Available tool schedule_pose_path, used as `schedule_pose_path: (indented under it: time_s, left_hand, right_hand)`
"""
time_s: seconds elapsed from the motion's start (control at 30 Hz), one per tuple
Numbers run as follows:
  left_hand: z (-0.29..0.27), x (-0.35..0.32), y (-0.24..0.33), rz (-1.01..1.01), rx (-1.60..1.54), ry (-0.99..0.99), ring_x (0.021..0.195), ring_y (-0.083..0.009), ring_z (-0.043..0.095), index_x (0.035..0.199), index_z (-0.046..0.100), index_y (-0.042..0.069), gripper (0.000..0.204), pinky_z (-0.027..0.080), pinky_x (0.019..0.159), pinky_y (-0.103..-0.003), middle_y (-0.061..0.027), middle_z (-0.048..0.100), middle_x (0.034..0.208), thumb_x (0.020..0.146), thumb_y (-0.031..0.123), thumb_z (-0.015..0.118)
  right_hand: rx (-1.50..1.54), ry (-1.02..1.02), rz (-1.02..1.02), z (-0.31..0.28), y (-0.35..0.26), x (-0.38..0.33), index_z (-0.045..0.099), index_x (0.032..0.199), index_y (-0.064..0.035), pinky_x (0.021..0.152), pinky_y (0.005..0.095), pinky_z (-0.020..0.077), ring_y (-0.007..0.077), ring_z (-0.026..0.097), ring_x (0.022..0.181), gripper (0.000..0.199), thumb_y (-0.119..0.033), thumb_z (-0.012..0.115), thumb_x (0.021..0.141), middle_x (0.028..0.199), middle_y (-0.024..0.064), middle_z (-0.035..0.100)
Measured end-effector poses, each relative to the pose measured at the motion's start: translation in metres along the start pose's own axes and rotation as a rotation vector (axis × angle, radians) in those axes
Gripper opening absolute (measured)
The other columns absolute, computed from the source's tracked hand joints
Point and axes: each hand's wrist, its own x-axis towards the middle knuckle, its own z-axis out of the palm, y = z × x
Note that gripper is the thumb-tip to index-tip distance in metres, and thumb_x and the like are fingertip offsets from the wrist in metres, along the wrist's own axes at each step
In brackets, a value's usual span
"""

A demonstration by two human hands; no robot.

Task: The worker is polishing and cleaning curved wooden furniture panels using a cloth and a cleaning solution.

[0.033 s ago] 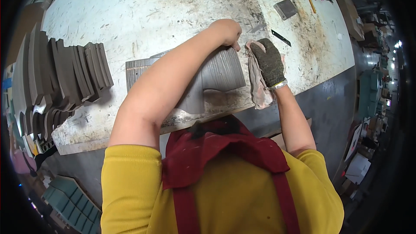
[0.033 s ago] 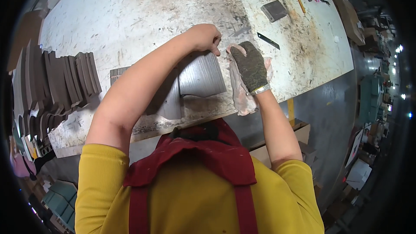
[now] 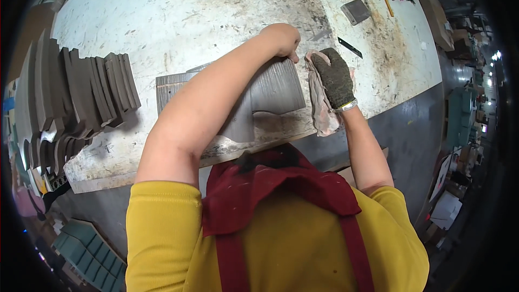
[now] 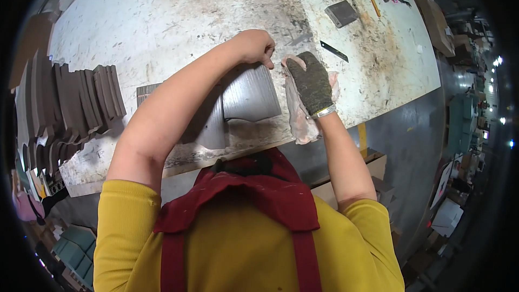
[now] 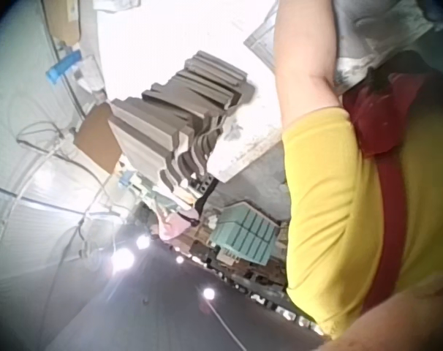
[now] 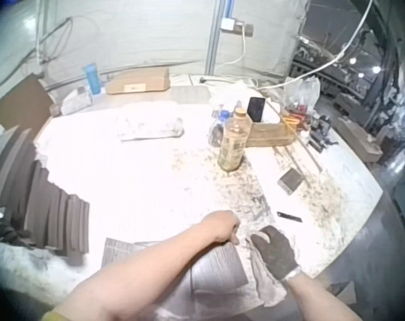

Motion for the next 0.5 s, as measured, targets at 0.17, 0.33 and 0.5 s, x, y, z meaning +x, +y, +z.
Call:
schedule_pose_path:
  time_s: [0.17,0.33,0.5]
  left_hand:
    - [0.003,0.001,-0.012,0.062,-0.046,0.087,0.079,-0.0334,0.066,0.080,0.072,0.009,0.033,0.051,0.072,-0.043,-0.0128,0.070,0.077,0.075,0.040,0.082]
    - [-0.017,-0.061,-0.005,-0.019,-0.021,0.343,0.094,-0.0371,0.066,0.109,0.068,0.004,0.056,0.053,0.083,-0.044,-0.0184,0.070,0.098,0.086,0.055,0.067]
    - [0.007,-0.125,0.016,-0.098,0.217,0.141,0.119,-0.0376,0.054,0.138,0.042,-0.003,0.101,0.051,0.090,-0.049,-0.0216,0.054,0.127,0.070,0.064,0.076]
  right_hand:
    - [-0.095,0.053,-0.114,0.005,0.007,0.004,0.067,0.109,-0.0033,0.078,0.0409,0.0504,0.0340,0.064,0.091,0.018,-0.006,0.060,0.092,0.102,0.0166,0.063]
    - [0.288,-0.006,0.259,-0.023,-0.024,0.001,0.060,0.111,0.0018,0.082,0.0393,0.0489,0.0338,0.065,0.091,0.032,-0.026,0.058,0.096,0.101,0.0214,0.067]
    - [0.136,-0.234,0.126,-0.033,-0.088,0.002,0.060,0.113,0.0003,0.088,0.0432,0.0491,0.0385,0.062,0.101,0.027,-0.022,0.055,0.099,0.107,0.0213,0.064]
